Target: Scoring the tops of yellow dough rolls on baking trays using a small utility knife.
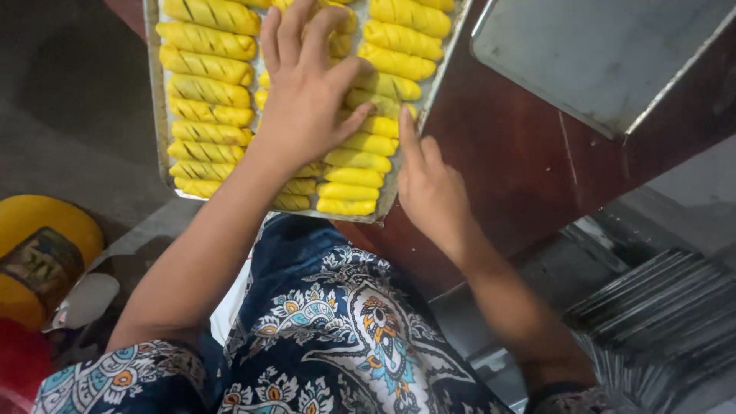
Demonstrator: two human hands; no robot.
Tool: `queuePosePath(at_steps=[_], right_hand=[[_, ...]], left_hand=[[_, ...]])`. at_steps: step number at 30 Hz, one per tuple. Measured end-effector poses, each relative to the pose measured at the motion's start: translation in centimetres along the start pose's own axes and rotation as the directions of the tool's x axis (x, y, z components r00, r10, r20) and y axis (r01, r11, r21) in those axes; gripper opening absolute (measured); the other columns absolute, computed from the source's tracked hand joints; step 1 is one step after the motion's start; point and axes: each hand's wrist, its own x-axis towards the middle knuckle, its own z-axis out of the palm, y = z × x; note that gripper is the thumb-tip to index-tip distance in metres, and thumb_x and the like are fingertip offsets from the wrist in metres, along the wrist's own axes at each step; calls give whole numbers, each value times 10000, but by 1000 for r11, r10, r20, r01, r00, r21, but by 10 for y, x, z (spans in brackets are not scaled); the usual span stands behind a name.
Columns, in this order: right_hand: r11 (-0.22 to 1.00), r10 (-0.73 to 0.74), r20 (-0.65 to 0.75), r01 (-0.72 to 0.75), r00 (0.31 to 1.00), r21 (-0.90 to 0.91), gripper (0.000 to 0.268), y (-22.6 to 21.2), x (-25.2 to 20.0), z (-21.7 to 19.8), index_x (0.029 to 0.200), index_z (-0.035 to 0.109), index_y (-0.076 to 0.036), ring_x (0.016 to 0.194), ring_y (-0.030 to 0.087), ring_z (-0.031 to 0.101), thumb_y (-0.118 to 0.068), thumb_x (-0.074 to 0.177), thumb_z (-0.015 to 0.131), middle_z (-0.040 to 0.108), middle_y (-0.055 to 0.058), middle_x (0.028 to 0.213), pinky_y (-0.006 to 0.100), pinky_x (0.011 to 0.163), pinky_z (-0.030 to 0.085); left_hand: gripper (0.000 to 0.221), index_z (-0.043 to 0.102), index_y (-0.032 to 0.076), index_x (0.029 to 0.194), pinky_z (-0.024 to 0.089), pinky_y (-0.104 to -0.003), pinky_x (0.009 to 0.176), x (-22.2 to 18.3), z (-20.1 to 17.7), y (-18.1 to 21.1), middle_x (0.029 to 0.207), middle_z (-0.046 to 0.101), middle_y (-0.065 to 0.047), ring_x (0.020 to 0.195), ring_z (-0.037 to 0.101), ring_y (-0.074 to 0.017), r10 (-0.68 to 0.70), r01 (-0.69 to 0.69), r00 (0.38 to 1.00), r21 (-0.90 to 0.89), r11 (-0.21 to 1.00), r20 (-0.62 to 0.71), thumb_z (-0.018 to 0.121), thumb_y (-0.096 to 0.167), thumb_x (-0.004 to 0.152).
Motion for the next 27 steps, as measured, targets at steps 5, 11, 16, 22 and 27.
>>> queuePosePath(at_steps=[5, 11, 16, 22, 27], right_hand=[[999, 45, 85, -44, 995, -13, 693, -2, -33, -9, 1600, 352, -107, 762, 439, 652, -45, 941, 558, 586, 203, 1018, 534, 644, 536], [999, -33, -59, 32, 998, -14, 731, -9, 0, 0, 1612, 318, -95, 816, 450, 655, -45, 931, 577, 602, 226, 1142, 532, 672, 540], [999, 26, 97, -22, 995, -42, 742, -9, -21, 7, 1591, 336, -102, 733, 453, 649, -43, 901, 602, 610, 228, 1085, 532, 624, 544], [998, -27, -10, 26, 1000, -65, 684, -18, -5, 1, 1613, 327, -101, 761, 436, 655, -33, 981, 577, 609, 206, 1088, 523, 656, 540], [995, -84, 23, 86, 996, -50, 733, -21, 3, 17, 1580, 368, -9, 708, 442, 633, -53, 885, 596, 594, 258, 1069, 504, 606, 538]], left_hand=[[388, 709, 168, 1121, 111, -655, 1252, -9, -3, -6, 1499, 436, -177, 1518, 250, -452, -46, 46, 999, 5, 999, 2, 880, 310, 804], [388, 708, 157, 1153, 118, -656, 1252, -7, 0, -7, 1489, 432, -176, 1514, 260, -455, -9, 9, 1000, -12, 1000, -8, 869, 304, 832], [379, 701, 157, 1139, 118, -654, 1247, -10, -1, -13, 1495, 423, -188, 1515, 258, -455, -44, 45, 998, 5, 999, -41, 866, 302, 829], [386, 692, 180, 1147, 123, -653, 1245, -10, 0, -10, 1481, 431, -171, 1496, 274, -440, -8, 7, 999, -26, 1000, -46, 870, 291, 823], [452, 649, 159, 1211, 142, -633, 1252, -12, 6, -15, 1495, 401, -198, 1490, 270, -448, -34, 36, 995, 28, 999, -92, 872, 283, 838]])
